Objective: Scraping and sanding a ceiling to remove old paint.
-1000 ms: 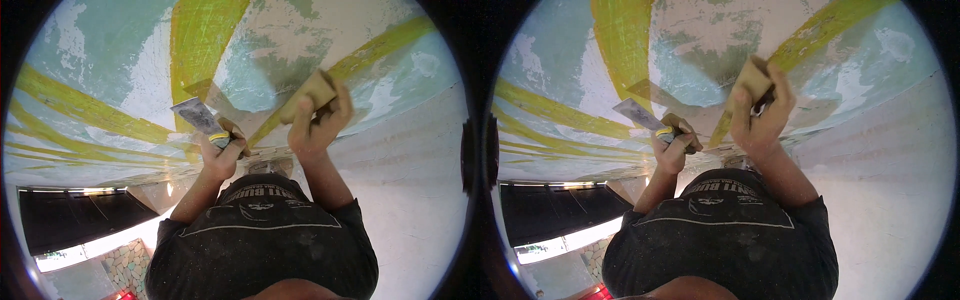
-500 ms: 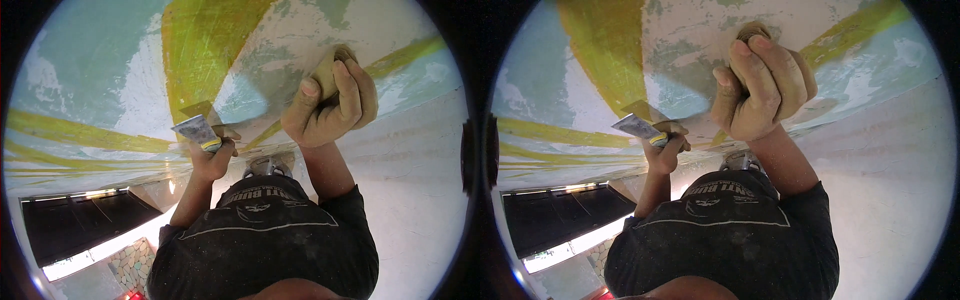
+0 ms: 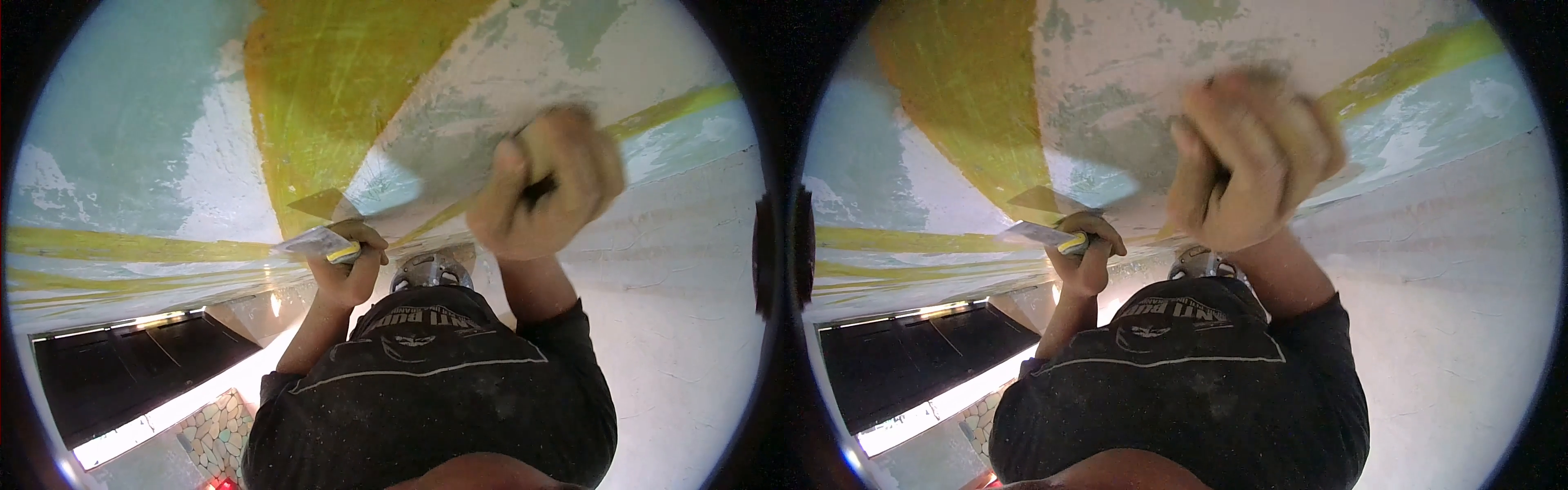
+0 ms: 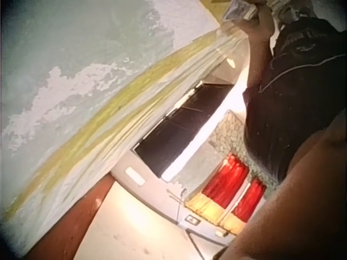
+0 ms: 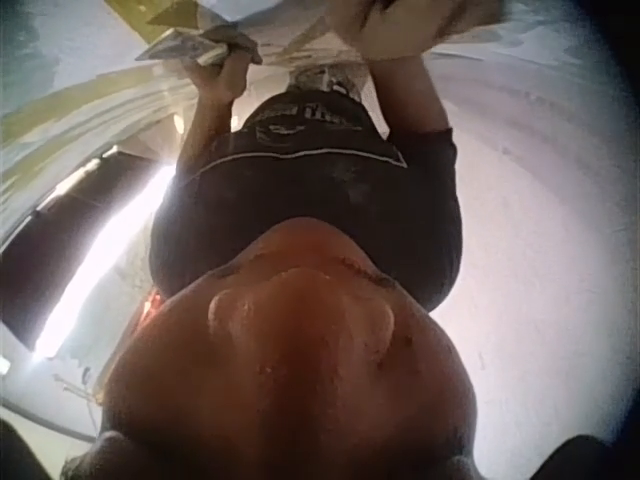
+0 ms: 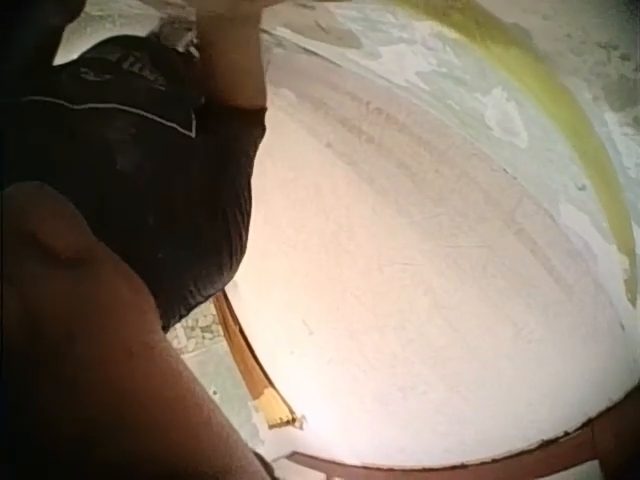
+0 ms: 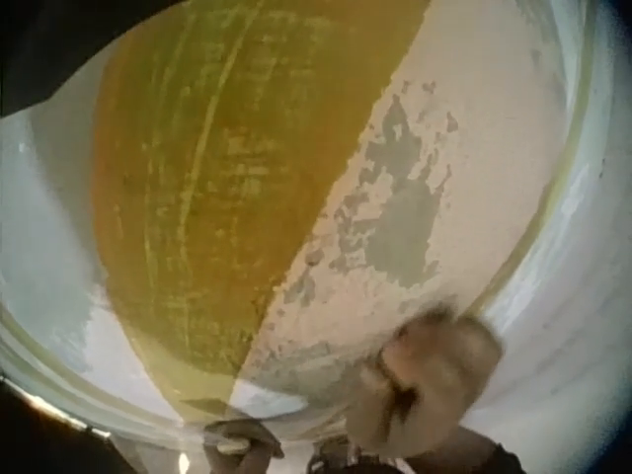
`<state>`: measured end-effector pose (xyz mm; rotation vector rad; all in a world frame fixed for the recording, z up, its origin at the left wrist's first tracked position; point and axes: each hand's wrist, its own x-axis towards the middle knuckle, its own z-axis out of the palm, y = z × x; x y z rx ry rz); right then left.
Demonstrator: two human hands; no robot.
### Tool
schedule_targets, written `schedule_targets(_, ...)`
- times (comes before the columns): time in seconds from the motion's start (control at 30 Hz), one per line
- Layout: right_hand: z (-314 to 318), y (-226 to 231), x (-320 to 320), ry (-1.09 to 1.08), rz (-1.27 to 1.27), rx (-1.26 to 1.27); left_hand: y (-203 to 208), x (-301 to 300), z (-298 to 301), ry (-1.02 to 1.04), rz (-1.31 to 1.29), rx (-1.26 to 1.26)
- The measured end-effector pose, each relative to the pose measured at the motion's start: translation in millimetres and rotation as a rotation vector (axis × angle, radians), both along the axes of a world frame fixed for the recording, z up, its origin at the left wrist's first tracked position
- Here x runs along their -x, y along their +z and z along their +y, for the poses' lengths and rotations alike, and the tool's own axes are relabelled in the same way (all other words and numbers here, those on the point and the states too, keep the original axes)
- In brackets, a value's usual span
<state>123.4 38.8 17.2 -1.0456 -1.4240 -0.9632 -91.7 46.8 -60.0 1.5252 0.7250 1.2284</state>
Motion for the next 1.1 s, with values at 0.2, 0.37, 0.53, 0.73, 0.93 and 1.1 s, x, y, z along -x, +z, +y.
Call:
schedule_targets(0.2,3.0,-44.4,1.7,-0.011,0.040,-0.047,-18.2,-1.0,-0.2,-0.073,-0.315,-0.001)
schedule_targets(0.37,-8.1,-102.4,-1.1,-0.095,-0.007,0.043,-26.3,10.3,1.6,-0.085,-0.110,-0.122)
schedule_targets(0.53,0.3,-84.8,-10.2,-0.125,-0.125,-0.013,-34.1,6.7,10.2,-0.032,-0.040,-0.244)
schedule_targets(0.73,14.6,14.7,-4.1,0.048,-0.207,-0.072,-35.8,6.7,10.9,0.017,-0.073,-0.243)
schedule_targets(0.93,1.6,-109.7,8.7,0.092,-0.072,0.141,-34.7,1.0,10.4,0.049,-0.042,-0.295)
schedule_targets(1.1,4.2,-77.4,-4.2,-0.048,-0.204,0.161,-33.0,-0.6,16.9,0.053,-0.012,-0.333)
